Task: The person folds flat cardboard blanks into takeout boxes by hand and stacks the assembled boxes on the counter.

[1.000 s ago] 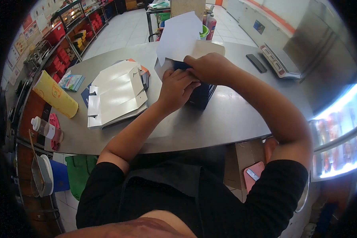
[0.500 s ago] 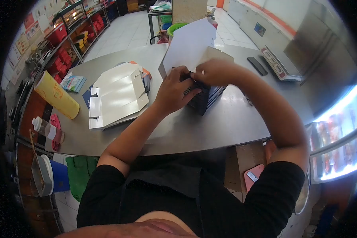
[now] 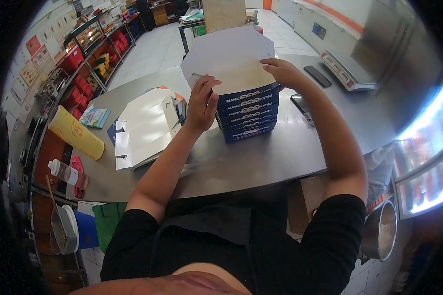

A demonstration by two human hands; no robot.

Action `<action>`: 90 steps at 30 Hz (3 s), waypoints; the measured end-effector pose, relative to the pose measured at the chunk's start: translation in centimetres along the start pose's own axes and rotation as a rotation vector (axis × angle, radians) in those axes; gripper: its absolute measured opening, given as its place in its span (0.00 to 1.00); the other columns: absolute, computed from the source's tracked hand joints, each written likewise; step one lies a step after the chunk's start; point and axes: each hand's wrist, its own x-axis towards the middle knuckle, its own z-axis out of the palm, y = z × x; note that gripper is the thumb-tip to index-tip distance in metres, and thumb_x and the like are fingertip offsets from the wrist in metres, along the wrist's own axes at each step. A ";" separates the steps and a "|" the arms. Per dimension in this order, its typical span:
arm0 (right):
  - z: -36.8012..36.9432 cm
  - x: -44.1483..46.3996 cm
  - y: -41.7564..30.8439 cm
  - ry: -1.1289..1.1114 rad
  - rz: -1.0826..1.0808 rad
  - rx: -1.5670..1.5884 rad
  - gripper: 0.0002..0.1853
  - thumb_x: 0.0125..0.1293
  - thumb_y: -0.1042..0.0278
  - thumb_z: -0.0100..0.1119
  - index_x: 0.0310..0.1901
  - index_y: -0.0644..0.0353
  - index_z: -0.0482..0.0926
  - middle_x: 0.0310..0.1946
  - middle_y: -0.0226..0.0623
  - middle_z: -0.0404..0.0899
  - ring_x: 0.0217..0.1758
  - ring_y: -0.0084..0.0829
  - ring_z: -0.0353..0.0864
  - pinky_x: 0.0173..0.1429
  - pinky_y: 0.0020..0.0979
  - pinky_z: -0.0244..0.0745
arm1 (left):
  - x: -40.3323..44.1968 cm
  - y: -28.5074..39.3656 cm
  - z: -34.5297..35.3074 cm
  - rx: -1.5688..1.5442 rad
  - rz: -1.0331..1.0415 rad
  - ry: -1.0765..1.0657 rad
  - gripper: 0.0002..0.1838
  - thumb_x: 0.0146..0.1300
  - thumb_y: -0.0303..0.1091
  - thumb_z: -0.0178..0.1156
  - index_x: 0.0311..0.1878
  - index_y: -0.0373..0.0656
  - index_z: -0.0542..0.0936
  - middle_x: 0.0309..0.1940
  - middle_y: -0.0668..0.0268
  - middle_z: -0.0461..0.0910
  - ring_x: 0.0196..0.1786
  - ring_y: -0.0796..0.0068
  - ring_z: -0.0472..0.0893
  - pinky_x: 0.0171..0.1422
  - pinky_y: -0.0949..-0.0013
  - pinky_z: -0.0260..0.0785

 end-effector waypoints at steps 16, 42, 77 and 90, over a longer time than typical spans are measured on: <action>8.5 -1.4 5.2 0.162 -0.186 1.076 0.47 0.79 0.24 0.29 0.81 0.60 0.58 0.75 0.45 0.70 0.77 0.38 0.70 0.81 0.38 0.61 | -0.5 -1.2 3.7 -0.341 -0.247 0.074 0.32 0.84 0.55 0.36 0.75 0.38 0.65 0.77 0.49 0.63 0.82 0.50 0.58 0.85 0.53 0.48; 7.9 -1.4 6.2 0.263 -0.166 0.991 0.45 0.82 0.30 0.30 0.81 0.64 0.56 0.79 0.46 0.65 0.81 0.41 0.64 0.83 0.41 0.56 | -0.4 -0.2 0.3 -0.334 -0.433 -0.057 0.35 0.85 0.52 0.38 0.81 0.34 0.56 0.83 0.45 0.53 0.86 0.51 0.51 0.88 0.57 0.41; 7.4 -9.3 -11.0 0.105 -1.385 0.698 0.12 0.78 0.65 0.53 0.49 0.67 0.79 0.38 0.43 0.82 0.45 0.33 0.81 0.57 0.36 0.74 | -8.7 1.3 -21.9 0.568 -0.487 -0.640 0.12 0.72 0.32 0.61 0.53 0.39 0.86 0.41 0.49 0.88 0.44 0.49 0.88 0.52 0.55 0.78; 13.7 -7.8 -12.0 -0.176 -0.976 0.550 0.19 0.77 0.61 0.61 0.62 0.63 0.77 0.54 0.45 0.81 0.57 0.33 0.80 0.63 0.35 0.73 | 2.0 6.2 -23.0 0.898 -0.145 0.397 0.11 0.69 0.29 0.62 0.52 0.39 0.84 0.44 0.49 0.88 0.46 0.50 0.89 0.50 0.55 0.80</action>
